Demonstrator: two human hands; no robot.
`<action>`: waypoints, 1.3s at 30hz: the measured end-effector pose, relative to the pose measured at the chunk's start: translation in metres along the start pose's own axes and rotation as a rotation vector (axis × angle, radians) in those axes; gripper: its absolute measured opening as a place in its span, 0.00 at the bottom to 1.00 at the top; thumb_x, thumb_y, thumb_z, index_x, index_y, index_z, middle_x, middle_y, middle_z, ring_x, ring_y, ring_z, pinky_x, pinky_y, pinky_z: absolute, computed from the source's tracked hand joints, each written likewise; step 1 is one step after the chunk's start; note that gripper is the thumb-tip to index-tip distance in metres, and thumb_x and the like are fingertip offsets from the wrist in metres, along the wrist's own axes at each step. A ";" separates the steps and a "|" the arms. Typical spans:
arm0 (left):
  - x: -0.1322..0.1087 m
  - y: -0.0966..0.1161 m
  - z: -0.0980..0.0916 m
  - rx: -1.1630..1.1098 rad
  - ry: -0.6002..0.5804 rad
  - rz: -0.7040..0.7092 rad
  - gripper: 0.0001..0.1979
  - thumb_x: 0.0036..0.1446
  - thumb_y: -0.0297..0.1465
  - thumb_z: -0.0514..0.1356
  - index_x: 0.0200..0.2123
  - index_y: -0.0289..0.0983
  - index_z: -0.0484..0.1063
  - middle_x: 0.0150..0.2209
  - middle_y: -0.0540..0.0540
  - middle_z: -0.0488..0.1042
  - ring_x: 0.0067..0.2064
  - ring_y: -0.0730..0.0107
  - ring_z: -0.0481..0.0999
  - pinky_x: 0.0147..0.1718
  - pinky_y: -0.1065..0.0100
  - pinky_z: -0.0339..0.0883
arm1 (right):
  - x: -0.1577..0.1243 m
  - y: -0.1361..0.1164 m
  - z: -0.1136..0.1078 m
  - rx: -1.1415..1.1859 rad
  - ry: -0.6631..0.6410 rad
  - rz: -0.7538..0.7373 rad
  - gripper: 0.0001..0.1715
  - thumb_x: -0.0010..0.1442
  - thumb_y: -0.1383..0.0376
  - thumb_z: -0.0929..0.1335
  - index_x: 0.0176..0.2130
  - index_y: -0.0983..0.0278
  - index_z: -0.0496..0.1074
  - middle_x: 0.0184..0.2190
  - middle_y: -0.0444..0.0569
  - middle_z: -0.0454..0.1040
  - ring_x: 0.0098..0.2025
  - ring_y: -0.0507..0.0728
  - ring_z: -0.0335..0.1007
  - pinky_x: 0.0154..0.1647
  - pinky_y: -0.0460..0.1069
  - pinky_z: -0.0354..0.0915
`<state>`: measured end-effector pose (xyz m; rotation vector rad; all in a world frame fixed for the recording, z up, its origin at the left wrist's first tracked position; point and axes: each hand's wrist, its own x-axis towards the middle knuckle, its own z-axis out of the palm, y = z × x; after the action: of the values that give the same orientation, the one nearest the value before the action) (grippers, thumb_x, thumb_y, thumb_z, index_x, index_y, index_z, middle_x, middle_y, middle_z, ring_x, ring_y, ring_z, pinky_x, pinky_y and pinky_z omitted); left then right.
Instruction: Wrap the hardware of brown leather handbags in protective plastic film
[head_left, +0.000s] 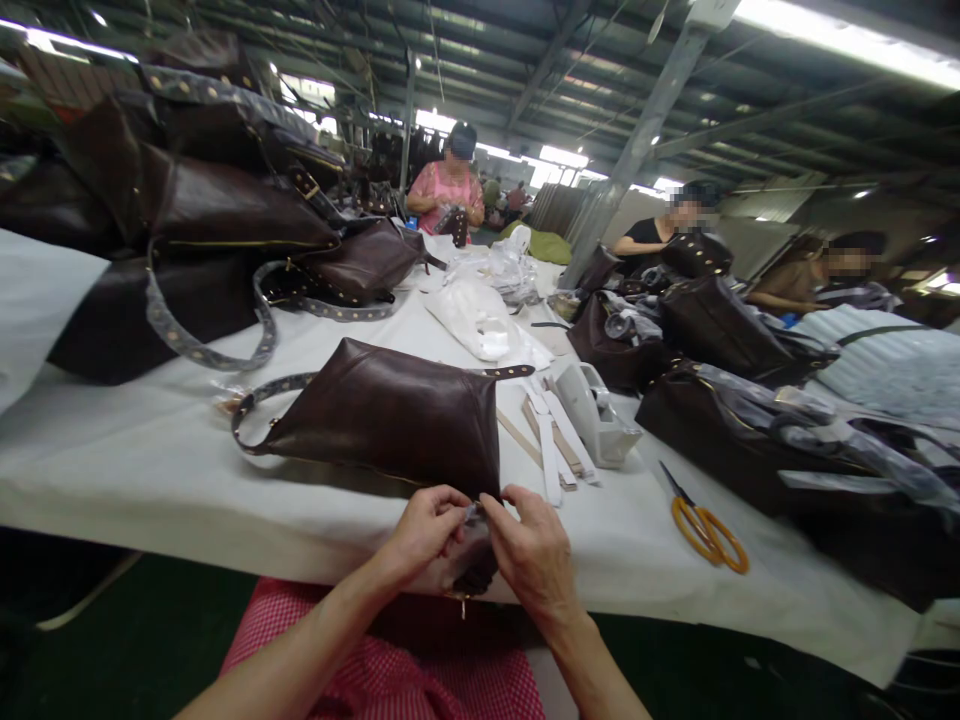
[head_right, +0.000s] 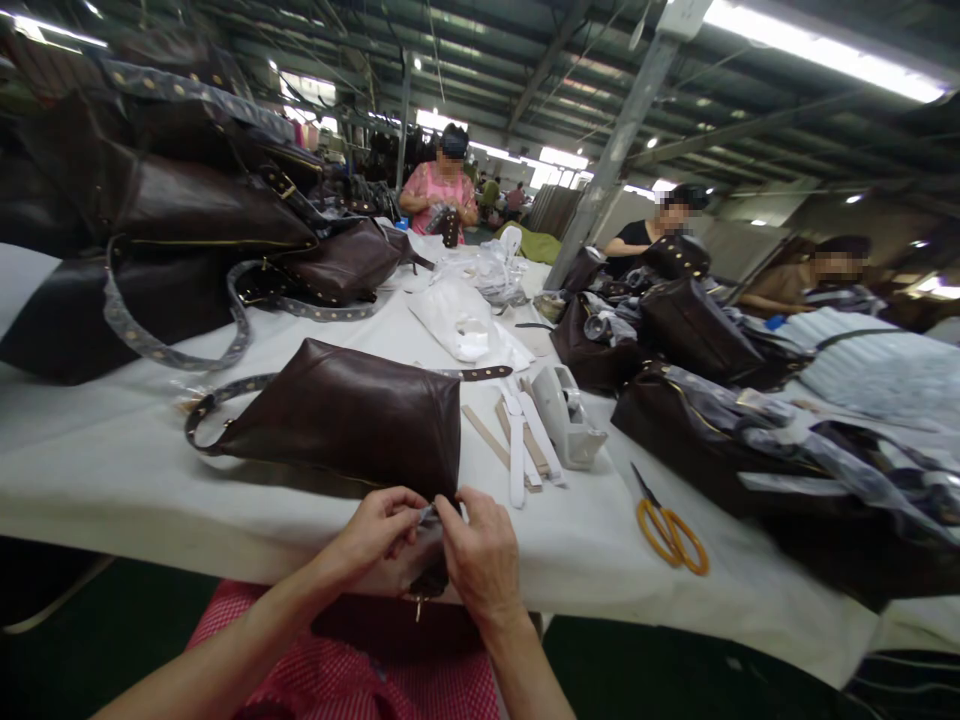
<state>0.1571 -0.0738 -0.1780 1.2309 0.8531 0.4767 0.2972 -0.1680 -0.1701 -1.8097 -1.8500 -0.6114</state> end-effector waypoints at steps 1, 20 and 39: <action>0.000 0.000 0.000 0.002 0.001 -0.003 0.10 0.45 0.34 0.58 0.31 0.33 0.69 0.15 0.55 0.65 0.14 0.79 0.58 0.14 0.74 0.51 | 0.002 0.001 0.003 -0.015 0.001 -0.015 0.15 0.61 0.69 0.62 0.44 0.60 0.76 0.38 0.53 0.72 0.39 0.58 0.66 0.39 0.50 0.61; -0.001 0.009 -0.004 -0.130 -0.056 -0.130 0.04 0.42 0.29 0.57 0.20 0.34 0.68 0.16 0.54 0.65 0.15 0.81 0.56 0.16 0.73 0.44 | 0.006 -0.004 0.006 0.154 -0.037 -0.146 0.08 0.58 0.70 0.65 0.30 0.62 0.73 0.40 0.52 0.72 0.46 0.61 0.63 0.49 0.57 0.59; 0.000 0.009 -0.014 -0.159 -0.140 -0.160 0.11 0.38 0.36 0.63 0.23 0.34 0.69 0.15 0.56 0.64 0.14 0.82 0.55 0.16 0.72 0.42 | 0.029 0.027 0.009 0.292 -0.098 -0.174 0.10 0.57 0.69 0.69 0.36 0.54 0.79 0.61 0.49 0.61 0.64 0.65 0.52 0.58 0.62 0.60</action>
<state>0.1475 -0.0625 -0.1704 1.0283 0.7719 0.3188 0.3235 -0.1391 -0.1601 -1.5243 -2.0554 -0.2958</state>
